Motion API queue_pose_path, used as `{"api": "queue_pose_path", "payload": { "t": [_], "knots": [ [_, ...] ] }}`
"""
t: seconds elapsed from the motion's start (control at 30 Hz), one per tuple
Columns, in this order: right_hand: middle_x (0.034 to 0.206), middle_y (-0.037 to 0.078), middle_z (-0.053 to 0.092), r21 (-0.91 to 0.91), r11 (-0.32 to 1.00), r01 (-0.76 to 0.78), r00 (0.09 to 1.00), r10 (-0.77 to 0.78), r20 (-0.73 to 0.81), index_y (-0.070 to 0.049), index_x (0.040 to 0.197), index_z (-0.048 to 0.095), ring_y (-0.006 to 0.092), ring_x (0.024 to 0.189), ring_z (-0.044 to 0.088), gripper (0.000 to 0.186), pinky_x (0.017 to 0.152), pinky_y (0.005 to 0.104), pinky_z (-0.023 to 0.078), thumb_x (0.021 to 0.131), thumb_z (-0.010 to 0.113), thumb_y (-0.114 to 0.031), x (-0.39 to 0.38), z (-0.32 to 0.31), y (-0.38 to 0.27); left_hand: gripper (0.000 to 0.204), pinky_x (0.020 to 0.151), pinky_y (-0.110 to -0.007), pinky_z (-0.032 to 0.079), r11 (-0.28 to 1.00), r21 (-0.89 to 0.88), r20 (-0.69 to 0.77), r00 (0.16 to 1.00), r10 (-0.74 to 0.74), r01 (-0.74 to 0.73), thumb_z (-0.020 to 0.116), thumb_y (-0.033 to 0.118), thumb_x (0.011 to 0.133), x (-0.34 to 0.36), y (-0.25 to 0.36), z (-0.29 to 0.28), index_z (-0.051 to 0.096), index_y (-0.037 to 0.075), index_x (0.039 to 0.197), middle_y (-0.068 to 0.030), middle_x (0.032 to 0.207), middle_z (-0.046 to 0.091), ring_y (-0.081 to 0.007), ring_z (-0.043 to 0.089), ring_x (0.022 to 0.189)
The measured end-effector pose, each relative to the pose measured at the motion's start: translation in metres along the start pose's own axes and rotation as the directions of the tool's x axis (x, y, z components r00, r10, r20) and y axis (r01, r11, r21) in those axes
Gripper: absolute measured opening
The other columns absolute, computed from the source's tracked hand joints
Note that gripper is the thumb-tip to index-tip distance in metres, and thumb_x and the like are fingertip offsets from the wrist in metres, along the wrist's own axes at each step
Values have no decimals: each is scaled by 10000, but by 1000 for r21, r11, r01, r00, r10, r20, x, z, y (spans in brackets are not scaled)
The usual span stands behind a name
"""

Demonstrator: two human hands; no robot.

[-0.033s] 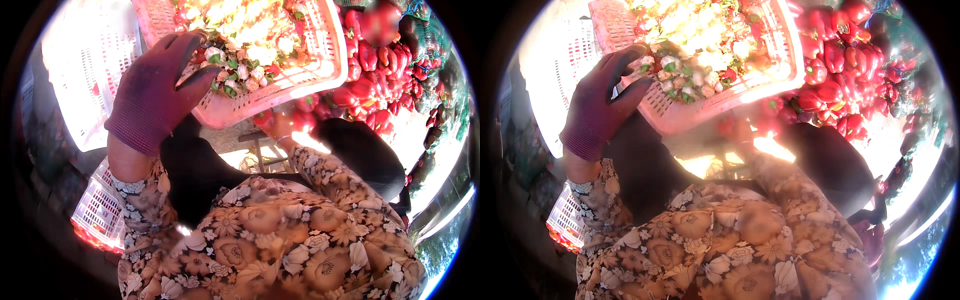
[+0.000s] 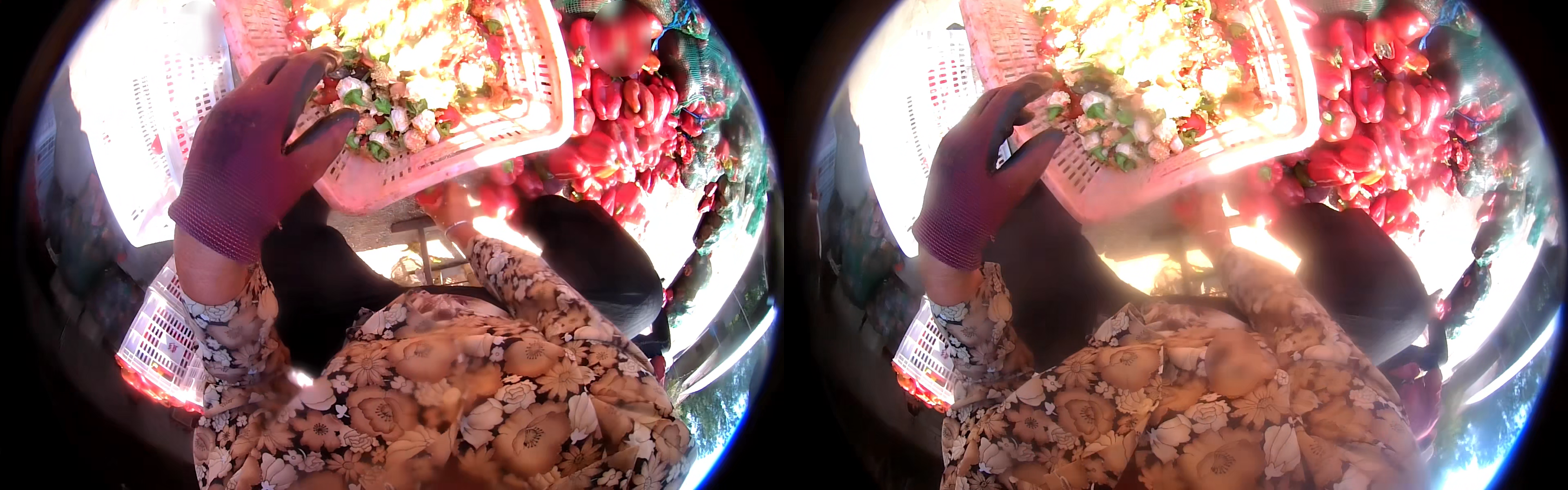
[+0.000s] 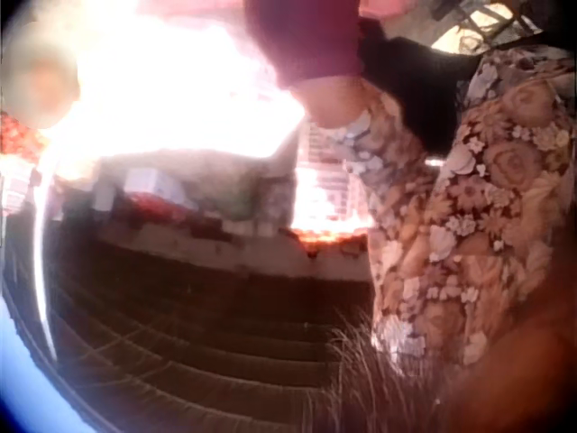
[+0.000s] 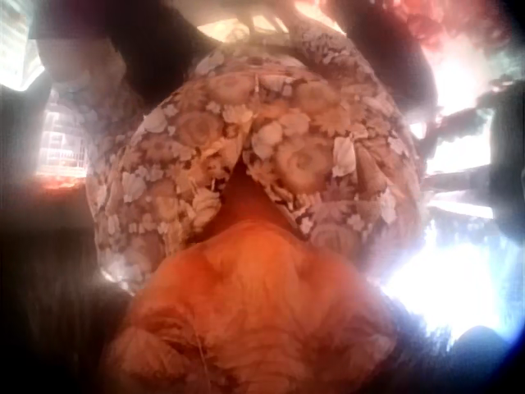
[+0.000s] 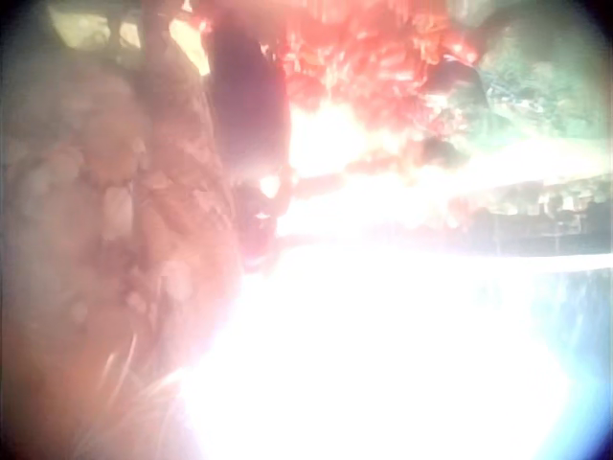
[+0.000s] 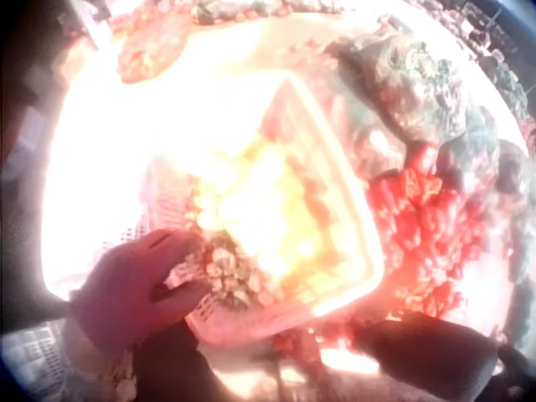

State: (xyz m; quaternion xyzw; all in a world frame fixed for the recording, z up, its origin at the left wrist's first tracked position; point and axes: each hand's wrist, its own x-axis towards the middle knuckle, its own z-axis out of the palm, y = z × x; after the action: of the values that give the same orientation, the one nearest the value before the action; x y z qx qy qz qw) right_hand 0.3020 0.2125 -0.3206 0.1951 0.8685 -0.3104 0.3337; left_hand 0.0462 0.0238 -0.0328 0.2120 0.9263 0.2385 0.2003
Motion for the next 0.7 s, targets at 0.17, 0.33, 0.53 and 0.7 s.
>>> {"api": "queue_pose_path", "payload": {
  "t": [0.17, 0.33, 0.53, 0.7],
  "knots": [
    [949, 116, 688, -197, 968, 155, 984, -133, 120, -48, 1016, 639, 264, 866, 668, 301, 774, 380, 546, 824, 726, -263, 31, 48, 16, 478, 879, -320, 501, 999, 3, 12, 999, -51, 51, 711, 93, 831, 14, -4, 1, 571, 42, 1285, -102, 1194, 639, -192, 623, 1063],
    [928, 77, 681, 224, 974, -33, 978, -15, 209, -63, 1050, 626, 217, 832, 664, 368, 741, 330, 552, 786, 778, -269, 5, -16, 6, 492, 884, -353, 506, 990, -91, 34, 994, -102, 104, 710, 108, 831, 16, -5, -6, 557, 35, 1293, -121, 1174, 640, -244, 634, 1069],
    [865, 44, 630, 714, 631, -303, 948, 280, 154, -34, 1132, 558, 134, 690, 585, 482, 609, 266, 500, 744, 819, -150, -65, -103, 62, 482, 837, -378, 521, 998, 53, -47, 998, 29, -26, 696, 247, 845, 10, 8, -15, 557, 43, 1258, -173, 1104, 642, -326, 648, 998],
    [737, -9, 564, 923, 384, -11, 942, 315, -120, -69, 1061, 576, 90, 528, 504, 331, 443, 214, 390, 817, 754, -205, -143, -231, -21, 575, 870, -427, 513, 999, -38, 4, 1000, -18, 18, 691, 409, 843, 5, 22, -5, 547, 50, 1267, -207, 1124, 641, -363, 626, 1030]
  ]
}}
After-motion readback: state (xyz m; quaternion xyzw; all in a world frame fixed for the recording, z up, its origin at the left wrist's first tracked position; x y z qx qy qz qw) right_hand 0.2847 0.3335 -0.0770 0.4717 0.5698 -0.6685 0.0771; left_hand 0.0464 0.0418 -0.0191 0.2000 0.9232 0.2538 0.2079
